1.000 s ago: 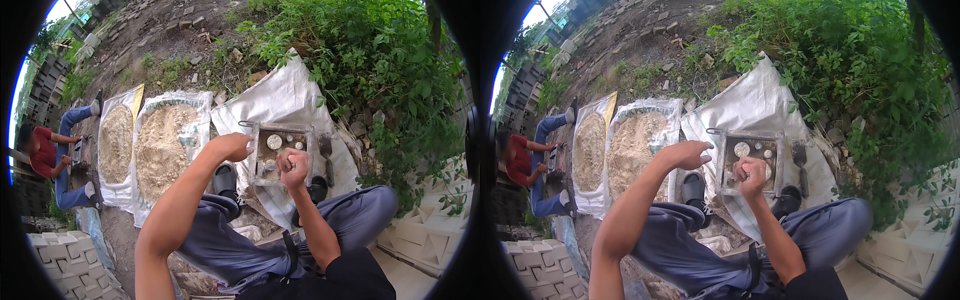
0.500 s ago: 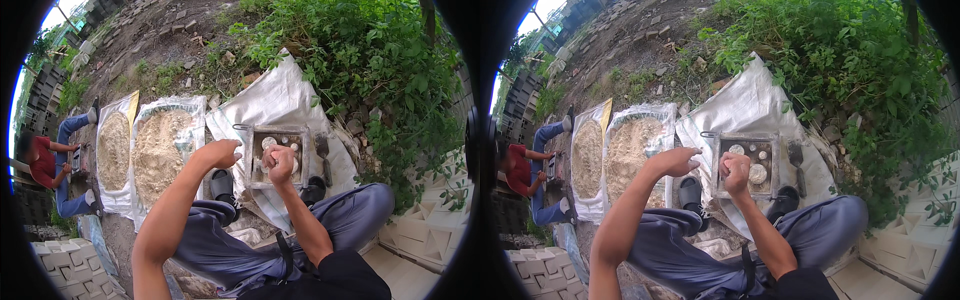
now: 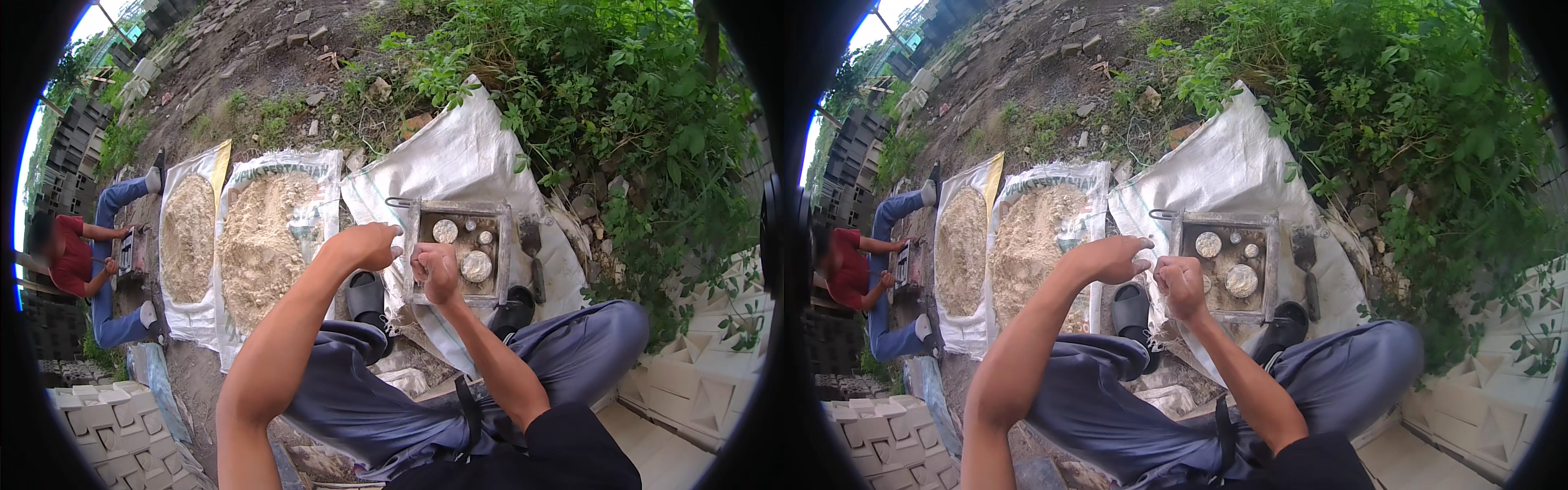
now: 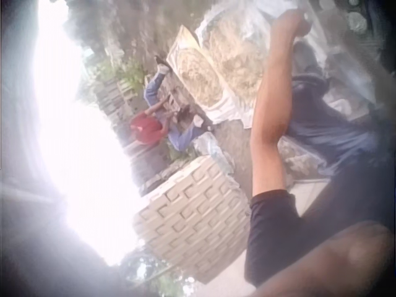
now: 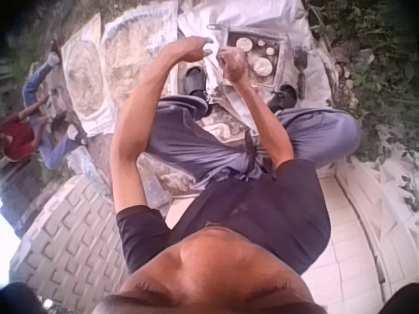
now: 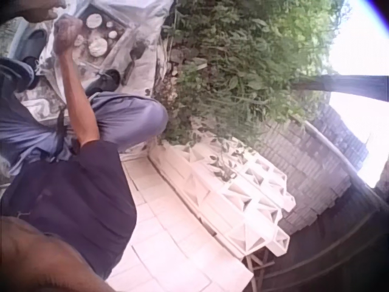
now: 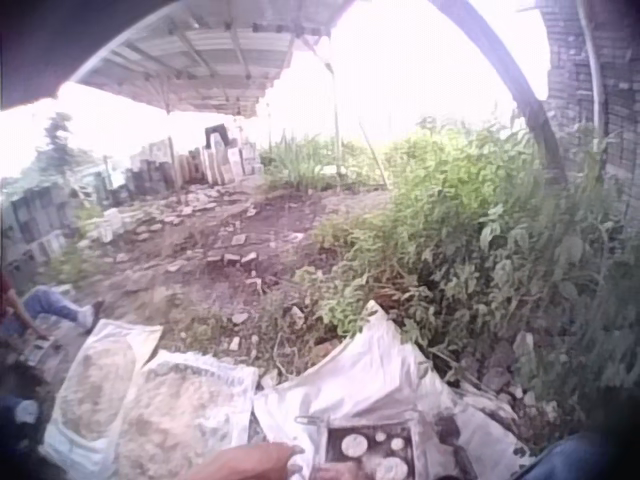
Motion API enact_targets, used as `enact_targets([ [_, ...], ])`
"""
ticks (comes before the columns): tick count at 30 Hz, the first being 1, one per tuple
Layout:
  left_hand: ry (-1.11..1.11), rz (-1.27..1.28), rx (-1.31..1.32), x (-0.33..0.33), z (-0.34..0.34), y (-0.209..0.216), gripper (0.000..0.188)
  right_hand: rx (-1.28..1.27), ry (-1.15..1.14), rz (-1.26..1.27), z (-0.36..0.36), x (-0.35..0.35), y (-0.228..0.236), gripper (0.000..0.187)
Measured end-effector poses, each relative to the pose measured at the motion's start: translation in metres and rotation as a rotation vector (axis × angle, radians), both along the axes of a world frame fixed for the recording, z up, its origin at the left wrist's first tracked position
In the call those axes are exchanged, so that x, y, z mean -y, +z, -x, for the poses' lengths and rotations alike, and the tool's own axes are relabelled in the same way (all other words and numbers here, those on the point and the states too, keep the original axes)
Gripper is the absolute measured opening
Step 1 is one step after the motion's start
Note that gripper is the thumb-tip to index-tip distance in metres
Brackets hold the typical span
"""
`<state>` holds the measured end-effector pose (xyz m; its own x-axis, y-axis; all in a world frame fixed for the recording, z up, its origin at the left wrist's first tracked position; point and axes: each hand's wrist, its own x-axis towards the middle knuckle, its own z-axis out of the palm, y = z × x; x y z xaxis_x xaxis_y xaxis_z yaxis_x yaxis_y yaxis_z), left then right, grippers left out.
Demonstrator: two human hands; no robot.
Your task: The person uses a trowel to scoop a mixture from a bag onto a metal mold and then uses a cylindrical tool to press the mixture into the circular cavities of the mold.
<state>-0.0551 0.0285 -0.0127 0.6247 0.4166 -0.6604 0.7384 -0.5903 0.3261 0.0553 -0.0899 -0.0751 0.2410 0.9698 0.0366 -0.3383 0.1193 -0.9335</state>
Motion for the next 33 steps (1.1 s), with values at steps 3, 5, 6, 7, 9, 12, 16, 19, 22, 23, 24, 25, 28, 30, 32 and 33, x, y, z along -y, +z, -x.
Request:
enact_targets([
  [3, 0.000, 0.012, 0.027, 0.004, -0.004, 0.003, 0.049, -0.023, -0.021, 0.051, -0.003, 0.012, 0.000, 0.032],
  [5, 0.003, 0.034, 0.056, 0.009, -0.006, 0.003, 0.048, -0.085, -0.038, -0.030, -0.013, 0.036, 0.019, 0.034],
  [6, -0.015, 0.011, 0.074, 0.001, -0.005, 0.002, 0.048, -0.085, -0.037, -0.025, -0.009, 0.035, 0.010, 0.034],
  [7, -0.023, 0.013, 0.043, 0.000, -0.005, 0.001, 0.048, -0.023, -0.045, -0.005, -0.009, 0.025, 0.002, 0.034],
  [9, -0.023, 0.009, 0.021, -0.003, -0.007, 0.000, 0.048, -0.018, -0.040, 0.076, -0.013, 0.017, -0.005, 0.035],
  [12, -0.002, 0.014, 0.001, 0.000, -0.003, 0.003, 0.048, 0.101, -0.105, 0.060, -0.022, 0.026, 0.005, 0.036],
  [16, 0.021, 0.026, 0.010, 0.001, -0.001, -0.004, 0.048, 0.139, 0.006, 0.008, -0.029, 0.032, 0.025, 0.035],
  [19, -0.007, 0.033, -0.060, -0.002, -0.002, -0.008, 0.047, 0.240, -0.022, 0.007, -0.016, 0.027, 0.000, 0.034],
  [22, 0.006, 0.016, -0.026, -0.003, -0.003, -0.014, 0.047, 0.209, 0.018, 0.080, -0.011, 0.034, 0.007, 0.030],
  [23, 0.014, 0.025, -0.011, 0.003, -0.007, -0.007, 0.047, 0.255, -0.001, 0.033, -0.009, 0.040, 0.024, 0.030],
  [24, 0.018, 0.037, -0.010, 0.004, -0.007, -0.005, 0.047, 0.302, -0.020, -0.013, -0.008, 0.042, 0.032, 0.030],
  [25, 0.015, 0.032, -0.018, 0.007, -0.008, 0.001, 0.046, 0.345, -0.064, -0.009, -0.006, 0.038, 0.031, 0.030],
  [28, -0.021, 0.021, -0.060, 0.000, -0.006, -0.009, 0.046, 0.252, -0.080, 0.004, -0.004, 0.029, 0.000, 0.031],
  [30, 0.015, -0.016, -0.020, -0.003, -0.002, -0.016, 0.046, 0.226, -0.092, 0.023, -0.008, 0.036, 0.008, 0.031],
  [32, 0.023, -0.004, 0.006, -0.001, -0.002, -0.008, 0.046, 0.231, -0.109, -0.059, -0.011, 0.043, 0.026, 0.032],
  [33, 0.028, 0.012, 0.032, 0.001, -0.003, -0.005, 0.046, 0.241, -0.127, -0.080, -0.010, 0.036, 0.035, 0.031],
])
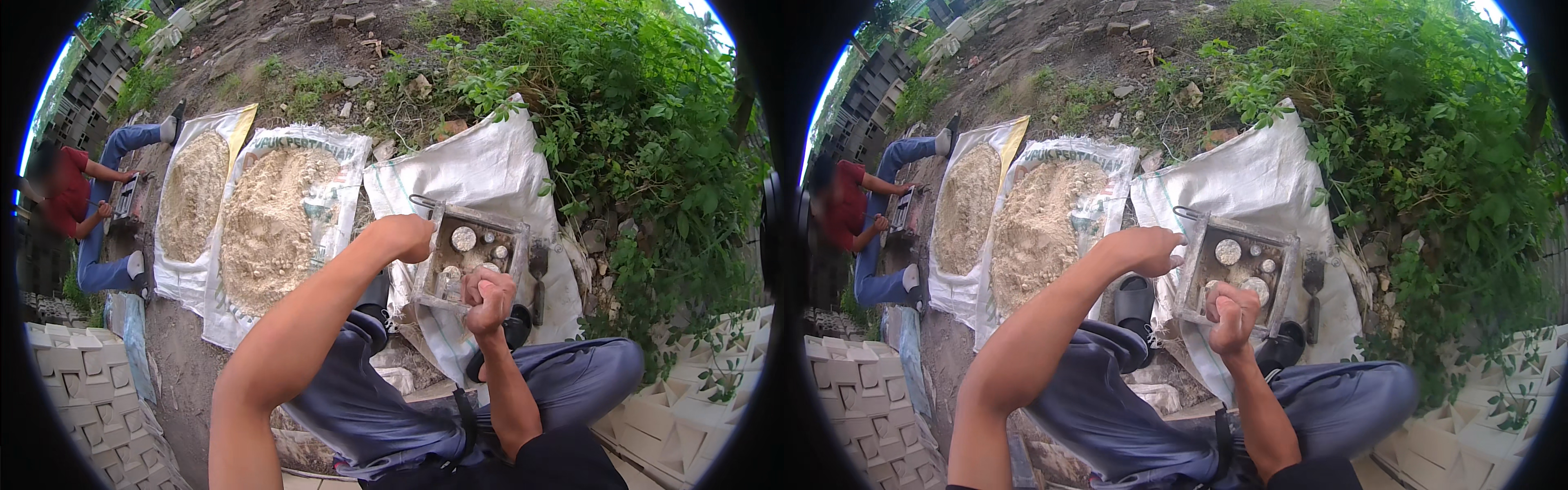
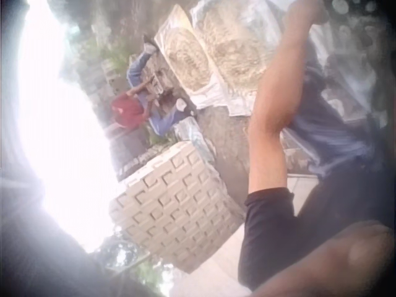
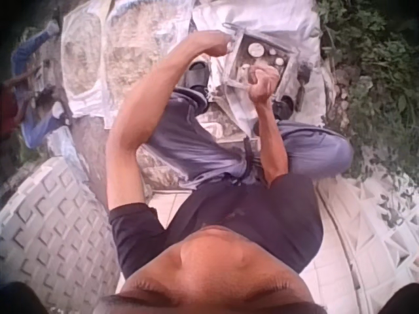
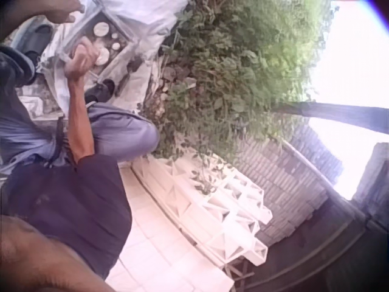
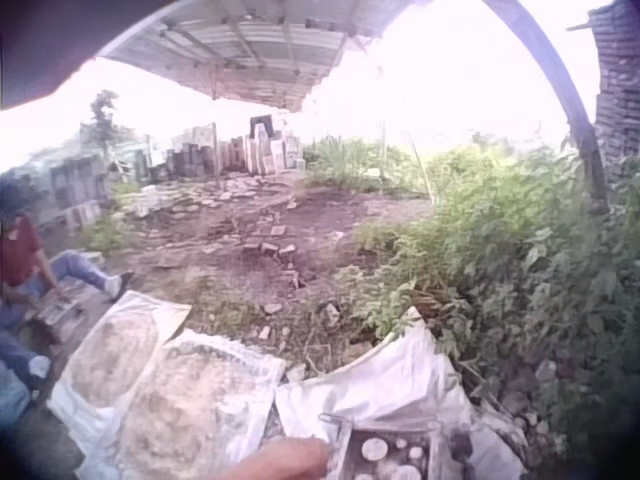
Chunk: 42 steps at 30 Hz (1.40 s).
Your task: The person uses a trowel to scoop a mixture from a bag onto a metal mold and then uses a cylindrical tool to press the mixture into the circular cavities of the mold.
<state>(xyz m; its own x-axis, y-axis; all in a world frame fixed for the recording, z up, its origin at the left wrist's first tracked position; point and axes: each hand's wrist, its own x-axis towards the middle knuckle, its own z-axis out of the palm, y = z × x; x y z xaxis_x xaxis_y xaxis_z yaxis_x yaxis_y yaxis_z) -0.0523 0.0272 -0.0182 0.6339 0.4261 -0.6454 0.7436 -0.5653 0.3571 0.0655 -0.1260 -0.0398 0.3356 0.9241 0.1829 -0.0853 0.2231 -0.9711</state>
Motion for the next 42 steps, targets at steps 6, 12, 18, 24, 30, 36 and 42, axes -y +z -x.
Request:
enact_targets([
  [6, -0.022, -0.001, -0.050, 0.000, 0.005, -0.002, 0.045, 0.064, -0.071, 0.037, 0.005, -0.010, -0.038, 0.031],
  [12, -0.025, 0.031, -0.066, -0.001, 0.009, 0.000, 0.046, 0.147, -0.048, 0.018, 0.003, -0.021, -0.035, 0.030],
  [18, 0.002, 0.004, -0.033, -0.001, 0.006, -0.003, 0.049, -0.004, -0.019, 0.048, 0.002, -0.014, -0.018, 0.030],
  [24, 0.000, 0.012, -0.069, -0.001, 0.004, 0.005, 0.047, -0.032, -0.036, 0.107, 0.009, -0.008, -0.031, 0.032],
  [30, -0.051, 0.014, -0.095, 0.000, 0.003, -0.006, 0.045, -0.092, -0.037, 0.075, 0.002, -0.006, -0.035, 0.029],
  [36, -0.028, -0.013, -0.058, 0.004, -0.006, 0.003, 0.045, -0.190, -0.054, 0.024, -0.003, -0.002, -0.016, 0.030],
  [42, -0.047, -0.021, -0.064, -0.006, 0.001, -0.017, 0.044, -0.132, -0.028, 0.075, 0.010, -0.005, -0.034, 0.030],
])
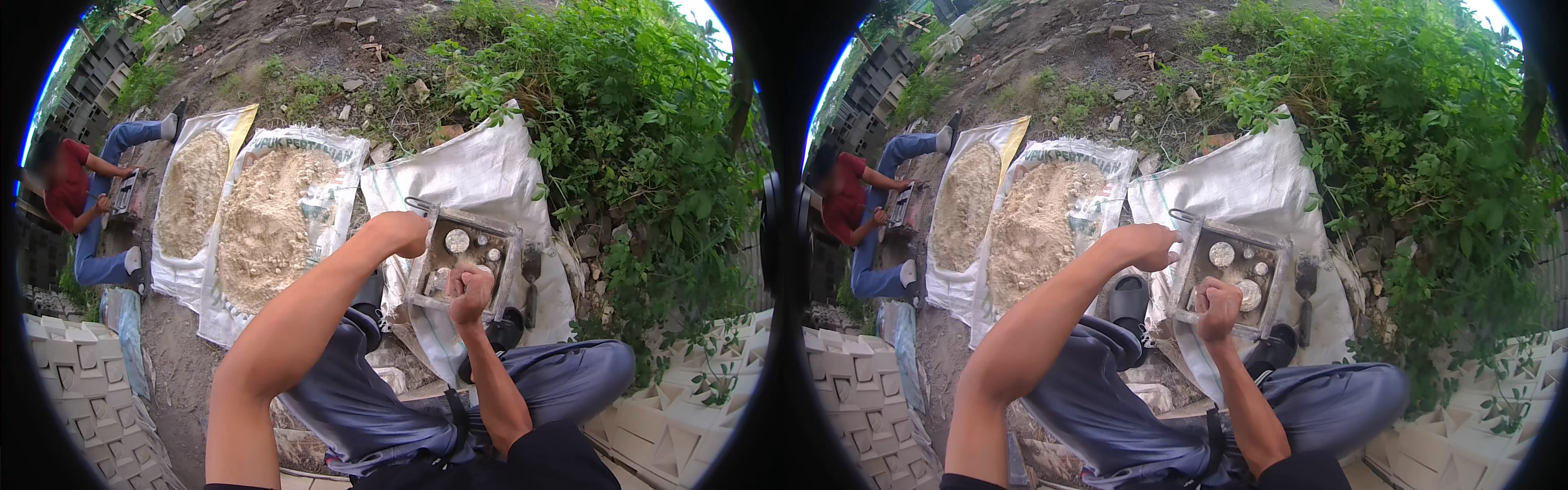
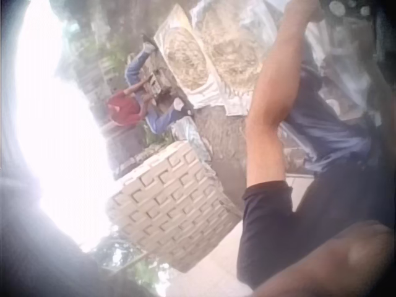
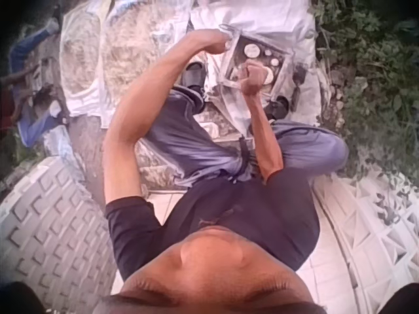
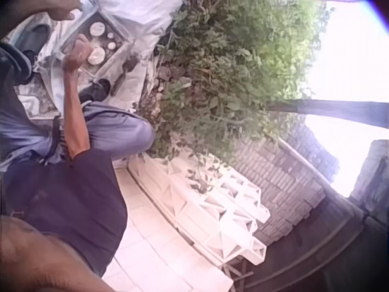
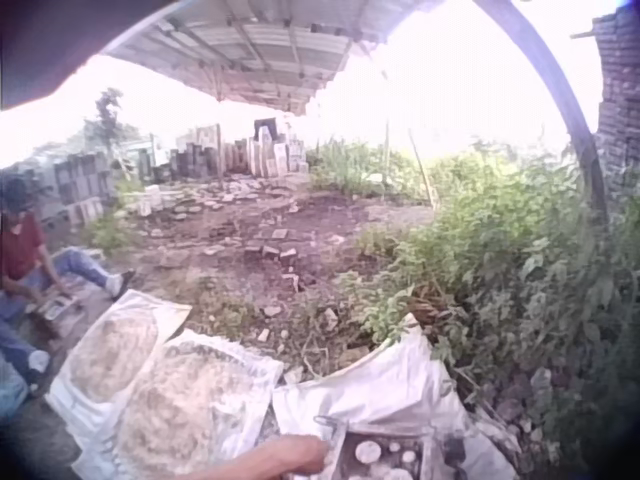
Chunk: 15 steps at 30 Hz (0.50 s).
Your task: The person uses a trowel to scoop a mixture from a bag onto a metal mold and then uses a cylindrical tool to press the mixture into the circular cavities of the mold.
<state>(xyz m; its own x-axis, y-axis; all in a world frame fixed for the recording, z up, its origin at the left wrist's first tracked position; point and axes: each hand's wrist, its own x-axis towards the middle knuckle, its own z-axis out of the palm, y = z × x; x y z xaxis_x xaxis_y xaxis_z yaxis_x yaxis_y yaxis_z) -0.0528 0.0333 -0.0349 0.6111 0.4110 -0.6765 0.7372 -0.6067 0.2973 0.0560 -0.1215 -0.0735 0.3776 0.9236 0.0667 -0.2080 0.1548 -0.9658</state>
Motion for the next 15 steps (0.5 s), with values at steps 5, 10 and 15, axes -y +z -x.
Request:
enact_targets([
  [5, 0.009, 0.010, 0.048, 0.009, -0.008, 0.022, 0.045, 0.054, -0.017, -0.082, -0.006, 0.004, 0.034, 0.033],
  [10, 0.027, 0.014, 0.002, 0.000, -0.001, 0.010, 0.044, 0.026, 0.022, -0.012, 0.002, 0.001, -0.017, 0.033],
  [15, -0.001, 0.008, 0.011, 0.009, -0.002, 0.019, 0.044, 0.020, -0.024, -0.136, -0.003, 0.001, 0.033, 0.034],
])
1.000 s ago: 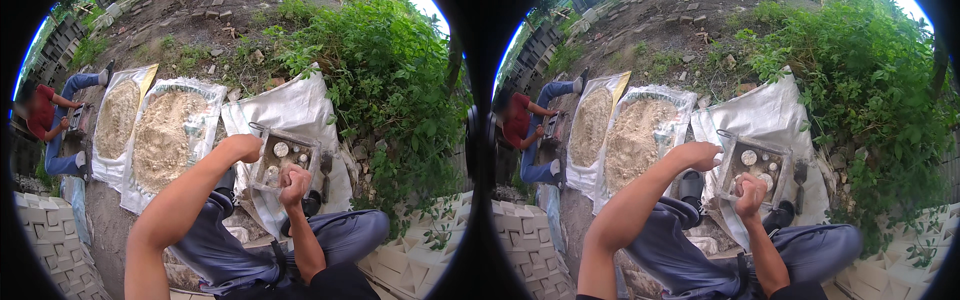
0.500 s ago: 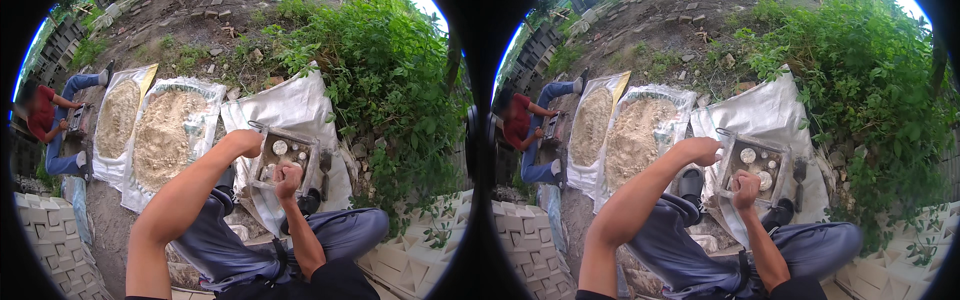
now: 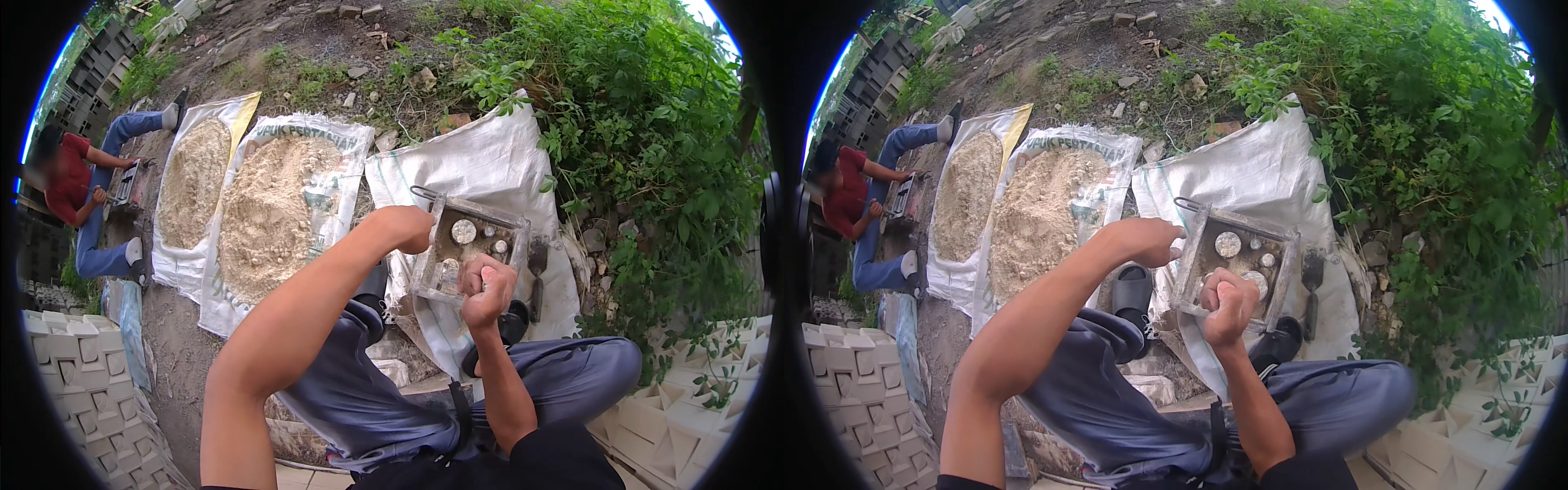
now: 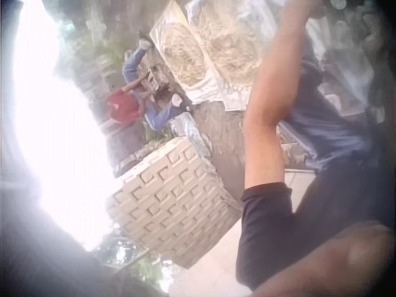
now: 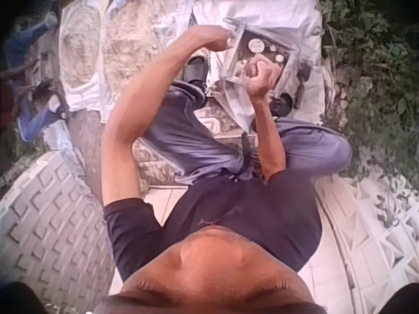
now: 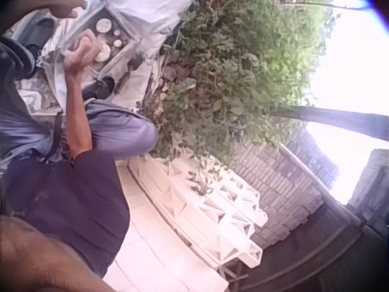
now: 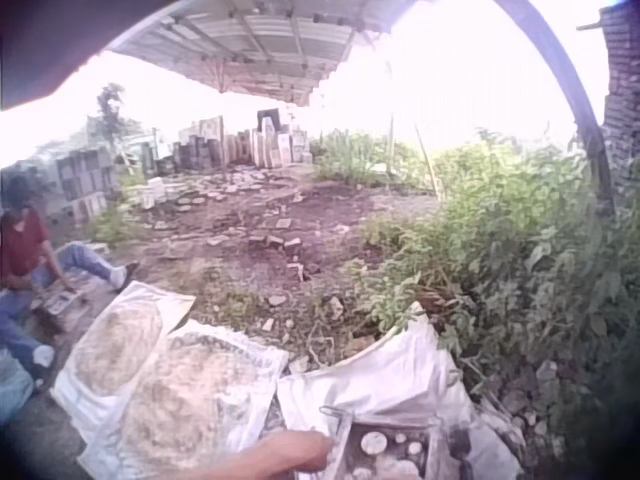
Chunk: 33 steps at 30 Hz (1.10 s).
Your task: The person uses a trowel to scoop a mixture from a bag onto a metal mold and then uses a cylindrical tool to press the mixture into the circular cavities of the mold.
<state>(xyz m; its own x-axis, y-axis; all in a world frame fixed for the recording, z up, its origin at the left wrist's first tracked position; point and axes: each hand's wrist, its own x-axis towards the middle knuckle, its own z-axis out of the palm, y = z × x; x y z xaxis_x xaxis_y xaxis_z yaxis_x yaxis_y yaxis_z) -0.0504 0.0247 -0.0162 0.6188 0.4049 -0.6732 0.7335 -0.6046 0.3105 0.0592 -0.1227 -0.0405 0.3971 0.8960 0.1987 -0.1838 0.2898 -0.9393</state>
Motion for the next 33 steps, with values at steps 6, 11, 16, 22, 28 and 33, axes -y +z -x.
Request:
enact_targets([
  [6, 0.019, 0.000, -0.006, -0.005, 0.005, -0.011, 0.047, 0.001, 0.001, 0.164, 0.008, -0.003, -0.026, 0.034],
  [11, 0.025, 0.027, -0.022, -0.004, 0.001, -0.006, 0.047, 0.110, 0.013, 0.055, 0.000, 0.000, -0.012, 0.034],
  [16, 0.038, 0.034, -0.046, -0.005, 0.002, -0.008, 0.046, -0.062, -0.012, 0.124, 0.002, -0.003, -0.033, 0.034],
  [22, 0.013, 0.004, -0.031, -0.004, -0.001, -0.009, 0.044, 0.199, -0.031, 0.031, -0.003, -0.006, -0.037, 0.034],
  [28, 0.029, 0.014, 0.010, -0.001, -0.005, -0.002, 0.044, -0.045, -0.058, 0.104, 0.000, 0.000, -0.021, 0.034],
  [33, 0.022, -0.005, -0.045, -0.004, -0.008, -0.004, 0.045, 0.050, -0.016, 0.127, -0.002, -0.006, -0.038, 0.034],
])
